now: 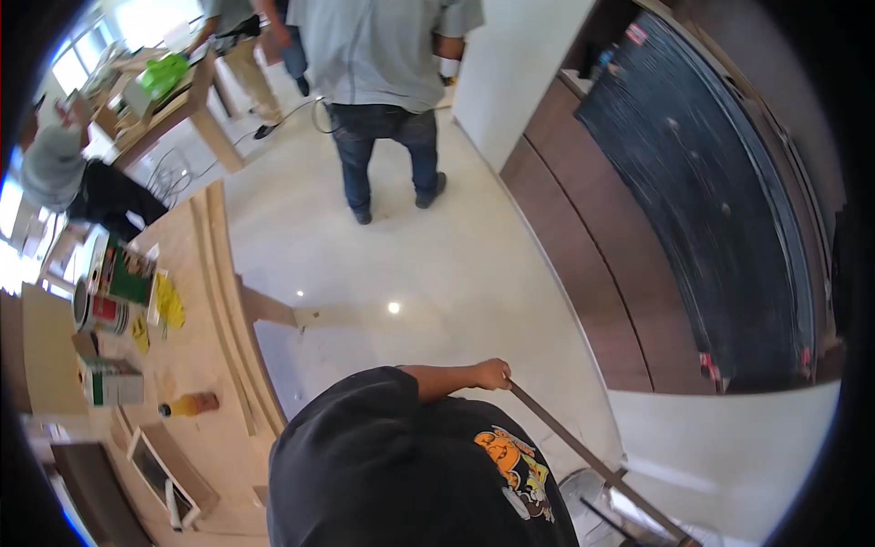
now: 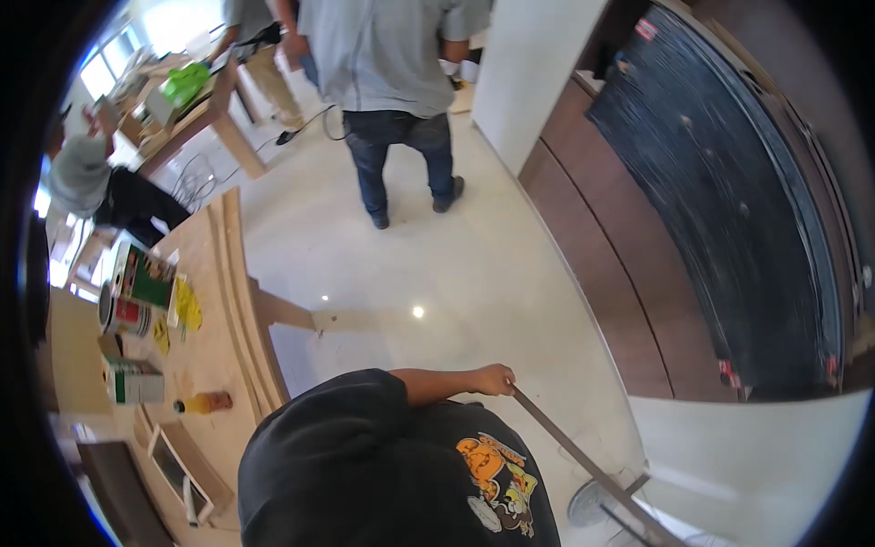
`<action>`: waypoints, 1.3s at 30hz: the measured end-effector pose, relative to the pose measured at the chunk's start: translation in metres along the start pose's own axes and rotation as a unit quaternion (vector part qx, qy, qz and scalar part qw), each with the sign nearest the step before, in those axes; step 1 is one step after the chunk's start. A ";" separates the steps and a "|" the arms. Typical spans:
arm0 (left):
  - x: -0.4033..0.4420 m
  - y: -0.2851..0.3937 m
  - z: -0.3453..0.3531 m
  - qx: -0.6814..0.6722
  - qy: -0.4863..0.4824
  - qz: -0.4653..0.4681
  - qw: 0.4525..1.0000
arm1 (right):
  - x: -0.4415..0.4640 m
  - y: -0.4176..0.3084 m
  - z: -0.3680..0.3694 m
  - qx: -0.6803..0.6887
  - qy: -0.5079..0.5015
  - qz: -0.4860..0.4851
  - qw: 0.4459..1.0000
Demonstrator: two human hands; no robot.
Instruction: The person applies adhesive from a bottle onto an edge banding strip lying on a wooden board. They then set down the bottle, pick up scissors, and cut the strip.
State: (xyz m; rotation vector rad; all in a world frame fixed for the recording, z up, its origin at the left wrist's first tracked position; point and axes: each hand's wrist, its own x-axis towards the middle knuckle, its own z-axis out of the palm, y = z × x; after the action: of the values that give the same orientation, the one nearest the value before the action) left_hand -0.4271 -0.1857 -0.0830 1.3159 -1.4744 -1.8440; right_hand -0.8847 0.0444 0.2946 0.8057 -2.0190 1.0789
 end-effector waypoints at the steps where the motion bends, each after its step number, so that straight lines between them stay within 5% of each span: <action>1: -0.004 0.002 -0.005 -0.007 -0.009 -0.005 1.000 | 0.001 -0.010 -0.004 -0.002 -0.006 -0.001 1.000; 4: -0.022 0.004 -0.022 -0.010 -0.046 -0.034 0.998 | 0.000 -0.022 -0.014 -0.035 -0.022 0.077 0.996; 6: -0.033 0.012 -0.035 0.009 -0.080 -0.061 0.995 | -0.011 -0.029 -0.021 0.177 -0.085 0.241 0.950; 8: -0.042 0.009 -0.043 0.006 -0.105 -0.079 0.991 | -0.031 -0.057 -0.028 0.164 -0.012 0.255 0.953; 10: -0.047 0.000 -0.049 0.010 -0.139 -0.065 0.988 | -0.037 -0.045 -0.036 0.190 -0.023 0.260 0.947; 11: -0.051 -0.003 -0.050 0.004 -0.135 -0.066 0.989 | -0.047 -0.014 -0.041 0.212 -0.044 0.187 0.958; 12: -0.050 -0.002 -0.054 0.003 -0.142 -0.063 0.988 | -0.054 -0.107 -0.048 0.132 -0.020 0.226 0.965; 18: -0.055 -0.005 -0.057 0.007 -0.180 -0.094 0.979 | -0.069 -0.127 -0.049 0.254 0.046 0.247 0.934; 28: -0.066 -0.014 -0.097 0.029 -0.172 -0.120 0.977 | -0.101 -0.177 -0.087 0.281 -0.044 0.305 0.909; 39: -0.081 -0.020 -0.083 0.000 -0.155 -0.143 0.978 | -0.105 -0.171 -0.114 0.323 -0.090 0.207 0.919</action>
State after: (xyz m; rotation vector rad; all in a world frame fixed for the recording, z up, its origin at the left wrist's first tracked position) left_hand -0.3145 -0.1560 -0.0678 1.3445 -1.4938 -2.3227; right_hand -0.6599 0.0846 0.3304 0.8283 -2.0461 2.0489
